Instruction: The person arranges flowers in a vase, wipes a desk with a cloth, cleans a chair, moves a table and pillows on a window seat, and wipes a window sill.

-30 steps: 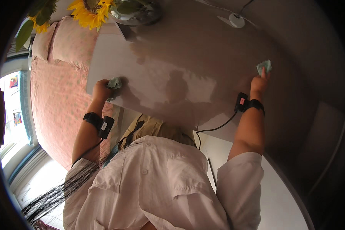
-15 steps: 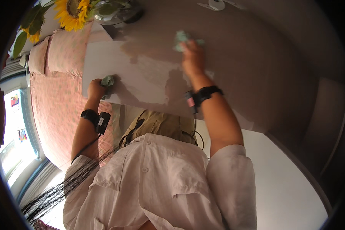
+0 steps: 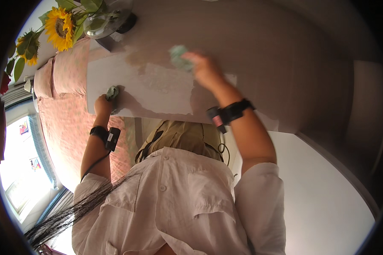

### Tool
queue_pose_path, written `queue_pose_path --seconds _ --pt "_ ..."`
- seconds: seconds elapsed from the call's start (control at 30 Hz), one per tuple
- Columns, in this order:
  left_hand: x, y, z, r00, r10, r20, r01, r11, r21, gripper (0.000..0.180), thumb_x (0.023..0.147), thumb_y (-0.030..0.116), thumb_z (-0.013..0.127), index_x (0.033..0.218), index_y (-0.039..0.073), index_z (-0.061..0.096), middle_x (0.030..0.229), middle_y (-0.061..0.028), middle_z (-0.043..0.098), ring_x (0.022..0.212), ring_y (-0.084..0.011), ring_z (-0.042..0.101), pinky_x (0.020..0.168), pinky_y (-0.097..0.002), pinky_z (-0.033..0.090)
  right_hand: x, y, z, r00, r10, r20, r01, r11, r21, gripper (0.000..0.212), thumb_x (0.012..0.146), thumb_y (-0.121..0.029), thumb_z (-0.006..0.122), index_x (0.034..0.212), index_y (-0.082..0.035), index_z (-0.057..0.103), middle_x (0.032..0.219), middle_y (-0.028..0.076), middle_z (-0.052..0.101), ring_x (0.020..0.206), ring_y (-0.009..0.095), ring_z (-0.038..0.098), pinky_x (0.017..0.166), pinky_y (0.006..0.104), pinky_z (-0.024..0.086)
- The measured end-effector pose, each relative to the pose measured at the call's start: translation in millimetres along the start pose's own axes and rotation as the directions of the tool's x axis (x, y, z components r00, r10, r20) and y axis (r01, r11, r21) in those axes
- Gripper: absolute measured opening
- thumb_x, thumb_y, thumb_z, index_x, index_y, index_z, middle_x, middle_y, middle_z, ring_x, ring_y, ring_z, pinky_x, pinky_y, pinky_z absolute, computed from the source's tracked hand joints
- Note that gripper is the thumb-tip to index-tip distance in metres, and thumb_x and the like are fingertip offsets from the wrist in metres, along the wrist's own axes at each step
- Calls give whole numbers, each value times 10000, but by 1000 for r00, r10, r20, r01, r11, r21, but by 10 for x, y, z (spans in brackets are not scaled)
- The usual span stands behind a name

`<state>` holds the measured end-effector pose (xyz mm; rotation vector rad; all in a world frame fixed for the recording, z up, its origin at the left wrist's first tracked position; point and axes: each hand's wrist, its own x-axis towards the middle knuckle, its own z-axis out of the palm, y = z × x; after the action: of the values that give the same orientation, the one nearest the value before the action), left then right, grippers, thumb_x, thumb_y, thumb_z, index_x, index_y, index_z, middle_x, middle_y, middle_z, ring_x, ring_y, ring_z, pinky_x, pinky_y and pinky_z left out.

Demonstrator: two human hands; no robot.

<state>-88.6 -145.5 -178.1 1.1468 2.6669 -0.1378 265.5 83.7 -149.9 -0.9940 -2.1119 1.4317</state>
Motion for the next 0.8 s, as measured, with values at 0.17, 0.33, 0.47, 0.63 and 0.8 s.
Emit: queue_pose_path --seconds 0.17,0.33,0.47,0.63,0.8 --pt "-38 284 -65 992 123 -16 -124 992 -32 183 745 193 625 849 43 648 897 -184 651 883 -367 624 743 -451 505 -108 716 -1525 723 173 -669 -456 846 -275 434 869 6 449 1262 -143 562 1310 113 538 1151 290 554 972 348 436" --pt "2 366 -75 994 86 60 -89 995 44 203 735 204 663 854 40 647 911 -166 659 880 -358 631 743 -443 514 -310 936 -1445 787 113 -606 -431 804 -409 432 870 -48 513 1263 -217 568 1360 91 496 1212 303 497 996 364 416" --pt "30 343 -114 993 85 78 -92 991 96 223 726 210 695 862 40 647 913 -154 665 880 -349 636 744 -437 519 -373 700 -758 900 -71 -430 -161 863 -479 508 801 40 557 1234 -224 590 1331 119 508 1225 340 453 1025 394 394" --pt "8 343 -133 993 95 75 -97 995 27 255 722 237 726 869 43 651 906 -153 664 884 -344 633 745 -429 517 -523 170 404 975 -127 -181 26 878 -478 541 782 84 543 1239 -200 598 1290 137 536 1215 332 464 1030 392 385" --pt "66 275 -28 989 146 0 -146 989 -9 241 751 242 701 878 44 647 918 -147 659 889 -339 627 752 -430 508 -751 -173 1454 944 -267 195 314 909 -273 449 790 54 503 1180 -129 629 1288 121 545 1214 311 471 1035 413 374"
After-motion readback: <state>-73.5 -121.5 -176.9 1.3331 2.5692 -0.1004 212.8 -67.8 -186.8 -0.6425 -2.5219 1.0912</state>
